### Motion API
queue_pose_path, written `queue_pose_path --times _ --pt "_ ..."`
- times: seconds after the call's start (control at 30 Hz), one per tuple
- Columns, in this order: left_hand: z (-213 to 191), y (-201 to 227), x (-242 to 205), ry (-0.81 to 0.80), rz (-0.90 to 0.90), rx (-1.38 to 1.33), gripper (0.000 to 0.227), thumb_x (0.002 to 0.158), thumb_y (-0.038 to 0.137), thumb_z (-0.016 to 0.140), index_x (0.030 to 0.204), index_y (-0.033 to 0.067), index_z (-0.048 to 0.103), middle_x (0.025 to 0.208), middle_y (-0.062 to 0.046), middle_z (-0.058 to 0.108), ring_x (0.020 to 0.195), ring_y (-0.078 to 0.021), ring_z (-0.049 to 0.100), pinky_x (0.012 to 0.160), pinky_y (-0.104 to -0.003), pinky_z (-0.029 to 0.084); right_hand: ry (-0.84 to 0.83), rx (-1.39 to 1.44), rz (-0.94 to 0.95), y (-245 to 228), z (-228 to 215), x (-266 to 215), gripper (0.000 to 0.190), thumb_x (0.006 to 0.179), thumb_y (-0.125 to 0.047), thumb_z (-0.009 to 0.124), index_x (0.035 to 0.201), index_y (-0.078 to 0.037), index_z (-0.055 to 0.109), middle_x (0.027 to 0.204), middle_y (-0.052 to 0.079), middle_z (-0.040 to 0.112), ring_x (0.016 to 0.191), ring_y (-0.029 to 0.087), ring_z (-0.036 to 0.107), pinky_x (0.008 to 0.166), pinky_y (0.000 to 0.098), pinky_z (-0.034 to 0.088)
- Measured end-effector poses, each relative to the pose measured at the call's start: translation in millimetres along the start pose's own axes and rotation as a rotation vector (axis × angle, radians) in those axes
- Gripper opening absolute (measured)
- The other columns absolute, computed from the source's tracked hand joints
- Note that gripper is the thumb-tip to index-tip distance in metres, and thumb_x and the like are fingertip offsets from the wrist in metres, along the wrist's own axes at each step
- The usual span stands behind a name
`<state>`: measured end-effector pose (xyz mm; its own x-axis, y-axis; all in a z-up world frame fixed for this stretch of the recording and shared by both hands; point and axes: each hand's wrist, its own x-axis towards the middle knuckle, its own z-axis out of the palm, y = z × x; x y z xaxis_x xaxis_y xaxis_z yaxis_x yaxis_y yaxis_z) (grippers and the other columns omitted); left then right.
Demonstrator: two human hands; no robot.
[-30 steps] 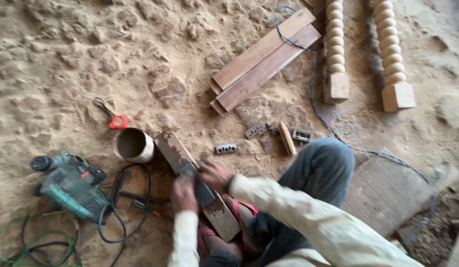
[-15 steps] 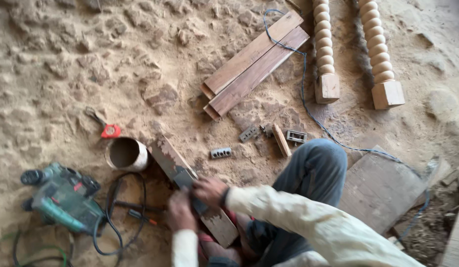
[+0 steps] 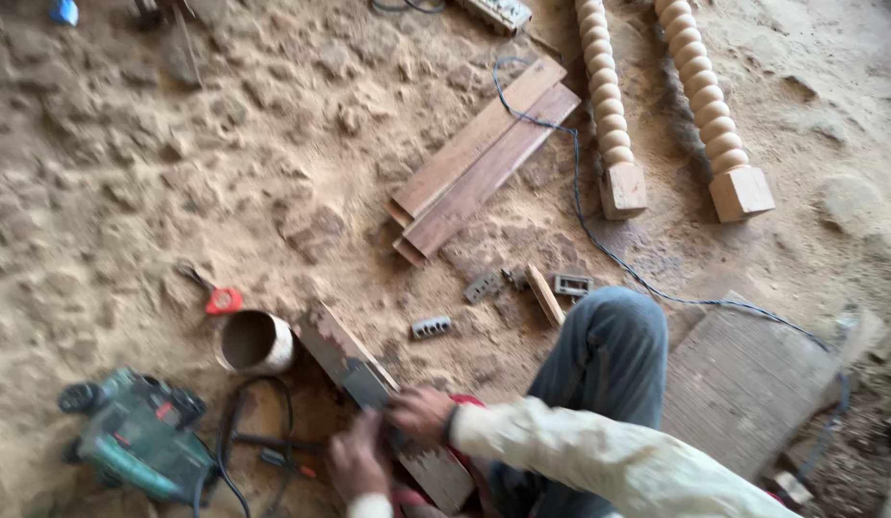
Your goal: The person is sanding a piece of wood using a sanding block. They are sitting on the floor in a workshop environment, surrounded by various woodworking tools and materials.
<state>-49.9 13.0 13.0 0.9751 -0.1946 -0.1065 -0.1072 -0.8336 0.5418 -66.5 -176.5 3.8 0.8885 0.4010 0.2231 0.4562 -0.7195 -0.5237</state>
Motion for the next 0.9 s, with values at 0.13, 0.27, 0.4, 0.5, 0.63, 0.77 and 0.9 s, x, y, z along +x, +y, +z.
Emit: queue_pose_path --times 0.13,0.27,0.4,0.5,0.63,0.77,0.9 --pt "-10 -9 58 0.105 0.101 0.019 0.038 0.090 0.011 0.060 0.124 0.0206 0.074 0.130 -0.003 0.074 0.103 -0.0322 0.066 0.093 -0.040 0.054 0.105 -0.244 0.059 20 14 65 0.015 0.091 -0.017 0.078 0.103 -0.009 0.074 0.121 0.009 0.069 0.111 0.028 0.065 0.074 0.0388 0.060" --pt "-4 -5 20 0.076 0.099 0.036 0.039 0.089 0.012 0.060 0.126 0.0163 0.073 0.123 -0.010 0.072 0.099 -0.0319 0.067 0.090 -0.039 0.056 -0.089 -0.227 -0.022 2 1 29 0.075 0.044 -0.047 0.089 0.104 -0.004 0.077 0.116 0.018 0.070 0.097 0.033 0.067 0.072 0.0435 0.062" --pt "5 15 -27 -0.092 -0.068 -0.031 0.040 0.092 0.012 0.060 0.130 0.0220 0.069 0.119 -0.008 0.074 0.093 -0.0243 0.071 0.088 -0.035 0.059 -0.110 -0.117 -0.028 -16 -17 -21 0.023 0.099 -0.022 0.076 0.113 -0.003 0.075 0.126 0.018 0.072 0.111 0.031 0.070 0.089 0.0411 0.063" --pt "0 14 -15 -0.100 -0.054 0.057 0.044 0.095 0.009 0.056 0.133 0.0269 0.068 0.124 -0.007 0.074 0.094 -0.0245 0.070 0.087 -0.035 0.059 -0.068 -0.151 -0.007 -10 -5 -12 0.015 0.100 -0.020 0.076 0.095 -0.006 0.075 0.129 0.020 0.070 0.111 0.033 0.071 0.084 0.0410 0.063" --pt "-8 1 40 -0.042 -0.052 0.102 0.049 0.084 0.012 0.062 0.131 0.0265 0.069 0.129 -0.004 0.071 0.100 -0.0275 0.069 0.093 -0.037 0.057 -0.010 -0.196 0.045 17 7 50 0.020 0.087 -0.014 0.072 0.105 -0.005 0.076 0.125 0.013 0.070 0.111 0.031 0.068 0.077 0.0414 0.062" --pt "7 -5 27 0.011 -0.146 -0.044 0.039 0.100 0.018 0.060 0.137 0.0207 0.071 0.126 -0.015 0.066 0.106 -0.0326 0.068 0.096 -0.039 0.056 -0.120 -0.154 0.110 7 4 39 0.026 0.093 -0.021 0.068 0.111 -0.003 0.075 0.133 0.018 0.066 0.109 0.033 0.066 0.074 0.0421 0.063" --pt "18 2 -23 0.009 0.149 -0.024 0.037 0.088 0.018 0.065 0.124 0.0207 0.073 0.134 -0.001 0.069 0.114 -0.0285 0.070 0.104 -0.044 0.049 -0.057 -0.151 0.074 -22 2 -31 0.035 0.093 -0.022 0.069 0.123 -0.004 0.071 0.131 0.017 0.066 0.116 0.033 0.066 0.084 0.0430 0.063"
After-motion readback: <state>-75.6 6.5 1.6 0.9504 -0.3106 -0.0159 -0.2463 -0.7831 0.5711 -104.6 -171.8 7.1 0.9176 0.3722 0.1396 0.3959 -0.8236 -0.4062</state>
